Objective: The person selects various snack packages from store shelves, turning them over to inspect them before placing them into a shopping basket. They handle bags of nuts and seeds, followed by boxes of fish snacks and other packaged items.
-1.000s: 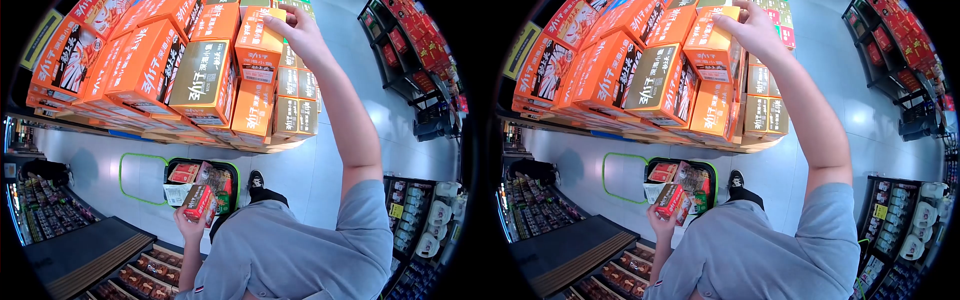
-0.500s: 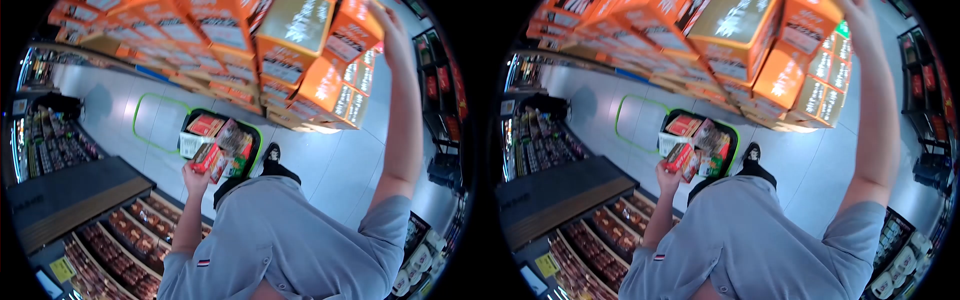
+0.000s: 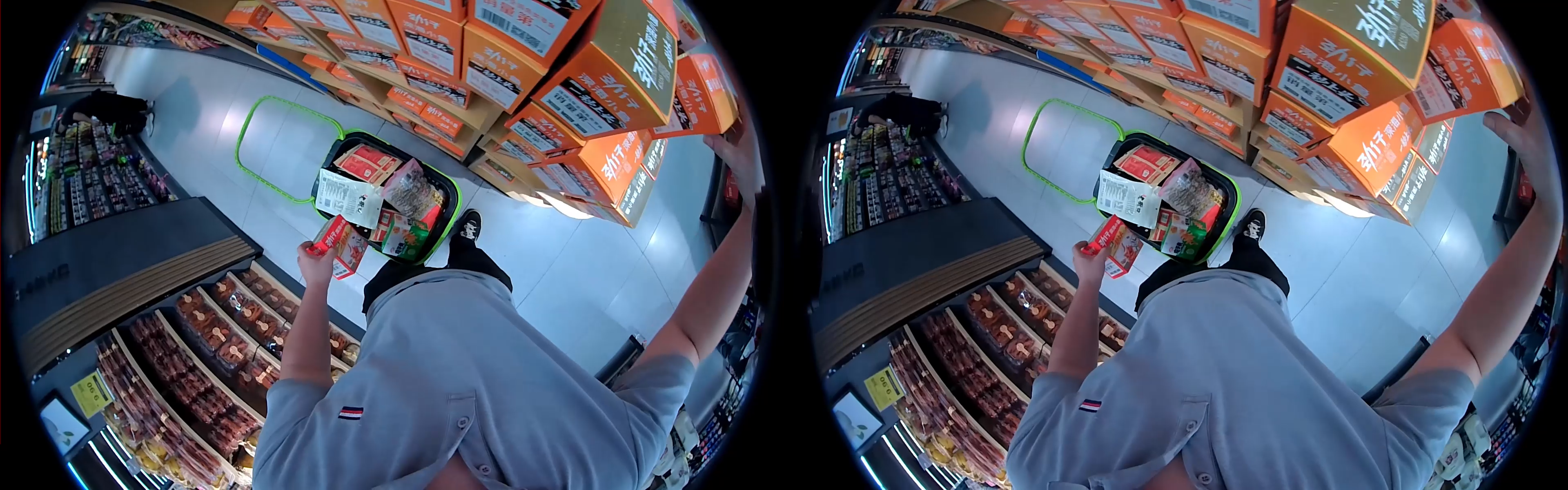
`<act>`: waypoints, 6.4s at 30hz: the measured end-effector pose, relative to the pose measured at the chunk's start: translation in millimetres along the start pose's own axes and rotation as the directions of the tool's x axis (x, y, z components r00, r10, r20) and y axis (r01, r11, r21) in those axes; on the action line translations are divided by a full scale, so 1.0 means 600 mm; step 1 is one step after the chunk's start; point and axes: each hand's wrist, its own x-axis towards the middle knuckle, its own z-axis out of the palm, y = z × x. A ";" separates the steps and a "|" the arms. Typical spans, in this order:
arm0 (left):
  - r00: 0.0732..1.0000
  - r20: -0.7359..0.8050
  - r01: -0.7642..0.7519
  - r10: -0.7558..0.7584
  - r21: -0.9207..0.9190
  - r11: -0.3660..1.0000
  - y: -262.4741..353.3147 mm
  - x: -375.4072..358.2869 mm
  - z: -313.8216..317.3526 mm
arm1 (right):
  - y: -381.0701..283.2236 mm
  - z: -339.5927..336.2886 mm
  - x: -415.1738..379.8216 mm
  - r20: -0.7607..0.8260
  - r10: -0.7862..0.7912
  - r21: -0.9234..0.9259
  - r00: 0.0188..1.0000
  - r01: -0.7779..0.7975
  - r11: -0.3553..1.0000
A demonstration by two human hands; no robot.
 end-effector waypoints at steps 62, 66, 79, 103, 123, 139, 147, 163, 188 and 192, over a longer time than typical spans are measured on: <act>0.500 0.866 0.375 -0.027 -0.188 0.908 0.015 0.567 0.298 | -0.589 1.241 -0.272 0.714 0.542 0.338 0.443 -0.896 0.287; 0.649 0.729 -0.360 0.217 0.043 0.932 0.031 0.558 0.296 | -0.599 1.231 -0.273 0.576 0.656 0.149 0.488 -0.852 0.502; 0.582 0.617 -0.731 0.529 0.113 0.673 0.027 0.493 0.222 | -0.682 1.176 -0.344 0.501 0.657 0.197 0.563 -0.814 0.547; 0.678 0.734 -0.199 -0.023 0.214 0.956 -0.195 0.130 0.021 | -0.286 0.862 -0.632 0.464 0.527 0.232 0.712 -0.672 0.703; 0.350 0.609 -0.344 0.712 -0.623 0.702 0.295 -0.213 0.142 | -0.061 0.655 -0.753 0.577 0.670 0.620 0.467 -0.785 0.014; 0.427 0.162 -0.614 0.889 -0.670 0.417 0.642 -0.262 0.076 | -0.175 0.307 -0.323 0.099 0.232 0.911 0.968 -0.182 0.371; 0.548 0.114 -0.599 0.829 -0.638 0.484 0.666 -0.290 0.111 | -0.024 0.157 -0.100 -0.088 0.062 0.915 0.994 0.056 0.399; 0.022 -0.042 -0.990 0.999 -0.138 0.016 1.045 -0.451 -0.162 | 0.106 -0.048 0.403 -0.338 0.146 0.686 0.930 0.138 0.714; 0.550 -0.198 -0.762 0.812 -0.516 0.391 1.190 -0.381 -0.108 | 0.171 -0.066 0.385 -0.087 -0.136 0.967 0.987 0.116 0.225; 0.503 -0.290 -0.641 0.814 -0.757 0.126 1.128 -0.406 -0.149 | 0.166 -0.078 0.367 -0.096 -0.312 0.847 0.945 0.243 0.473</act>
